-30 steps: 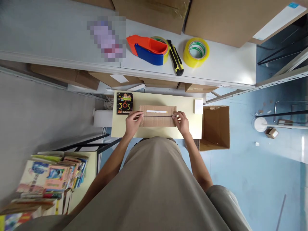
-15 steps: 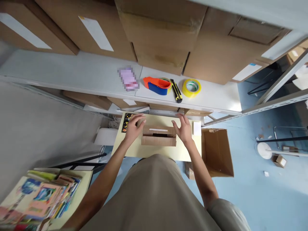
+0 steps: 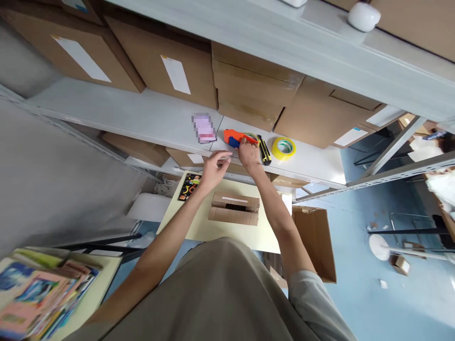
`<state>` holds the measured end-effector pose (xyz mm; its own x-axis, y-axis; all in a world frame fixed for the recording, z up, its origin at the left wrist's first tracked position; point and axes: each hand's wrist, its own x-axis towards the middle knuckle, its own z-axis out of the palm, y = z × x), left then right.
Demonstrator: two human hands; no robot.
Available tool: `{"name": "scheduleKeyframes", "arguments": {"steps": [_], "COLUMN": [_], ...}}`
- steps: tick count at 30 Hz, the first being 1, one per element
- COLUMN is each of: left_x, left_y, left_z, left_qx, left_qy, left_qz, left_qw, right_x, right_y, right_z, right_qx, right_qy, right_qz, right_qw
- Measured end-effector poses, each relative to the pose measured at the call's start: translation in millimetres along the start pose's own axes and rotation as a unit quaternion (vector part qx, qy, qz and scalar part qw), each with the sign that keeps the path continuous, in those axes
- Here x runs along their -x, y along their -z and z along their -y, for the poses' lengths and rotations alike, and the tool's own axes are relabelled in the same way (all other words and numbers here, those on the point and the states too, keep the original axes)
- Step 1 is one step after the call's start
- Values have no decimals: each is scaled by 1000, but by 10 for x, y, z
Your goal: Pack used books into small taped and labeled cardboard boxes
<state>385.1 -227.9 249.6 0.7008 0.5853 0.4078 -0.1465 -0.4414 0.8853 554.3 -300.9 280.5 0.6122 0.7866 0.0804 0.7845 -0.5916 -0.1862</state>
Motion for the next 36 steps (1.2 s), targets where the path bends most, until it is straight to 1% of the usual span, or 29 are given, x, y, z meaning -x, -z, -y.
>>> {"name": "scheduleKeyframes", "arguments": {"steps": [2, 3, 4, 6, 8, 10, 11, 13, 16, 19, 21, 23, 25, 27, 29, 32, 36], "left_x": [267, 419, 579, 896, 1174, 1380, 1453, 1549, 1612, 1645, 1657, 1643, 1589, 1502, 1412, 1343, 1405], "left_y": [74, 113, 152, 225, 287, 341, 366, 417, 499, 596, 681, 789, 912, 1030, 1114, 1155, 1112], "left_z": [-8, -25, -52, -128, -214, -281, -300, -314, -302, -292, -284, -257, -199, -117, -28, 81, 180], "left_qx": [35, 55, 76, 102, 109, 109, 109, 109, 94, 86, 101, 125, 165, 215, 257, 280, 288], "left_qy": [35, 53, 68, 89, 106, 121, 125, 129, 135, 129, 120, 128, 168, 225, 269, 298, 304], "left_qz": [-12, -18, -21, -23, -24, -23, -22, -17, 5, 50, 82, 93, 85, 86, 104, 115, 135], "left_qw": [999, 997, 995, 991, 988, 986, 986, 986, 986, 987, 984, 979, 968, 946, 923, 905, 898], "right_x": [301, 496, 710, 1149, 1535, 1817, 1918, 2056, 2172, 2250, 2294, 2334, 2367, 2390, 2398, 2384, 2341], "right_y": [9, 15, 17, -1, -52, -121, -155, -210, -255, -275, -269, -224, -126, 17, 172, 359, 495], "right_z": [9, 31, 66, 170, 306, 446, 510, 616, 718, 767, 767, 740, 699, 662, 642, 651, 700], "right_qx": [-93, -155, -222, -355, -452, -510, -528, -542, -524, -505, -486, -454, -415, -373, -336, -301, -265], "right_qy": [-48, -67, -71, -70, -70, -82, -90, -103, -109, -116, -117, -110, -98, -83, -64, -33, -13], "right_qz": [-28, -37, -36, -19, -4, 10, 16, 26, 42, 47, 53, 75, 110, 152, 195, 246, 278], "right_qw": [994, 985, 972, 932, 889, 856, 845, 834, 844, 854, 865, 881, 898, 912, 919, 921, 923]}}
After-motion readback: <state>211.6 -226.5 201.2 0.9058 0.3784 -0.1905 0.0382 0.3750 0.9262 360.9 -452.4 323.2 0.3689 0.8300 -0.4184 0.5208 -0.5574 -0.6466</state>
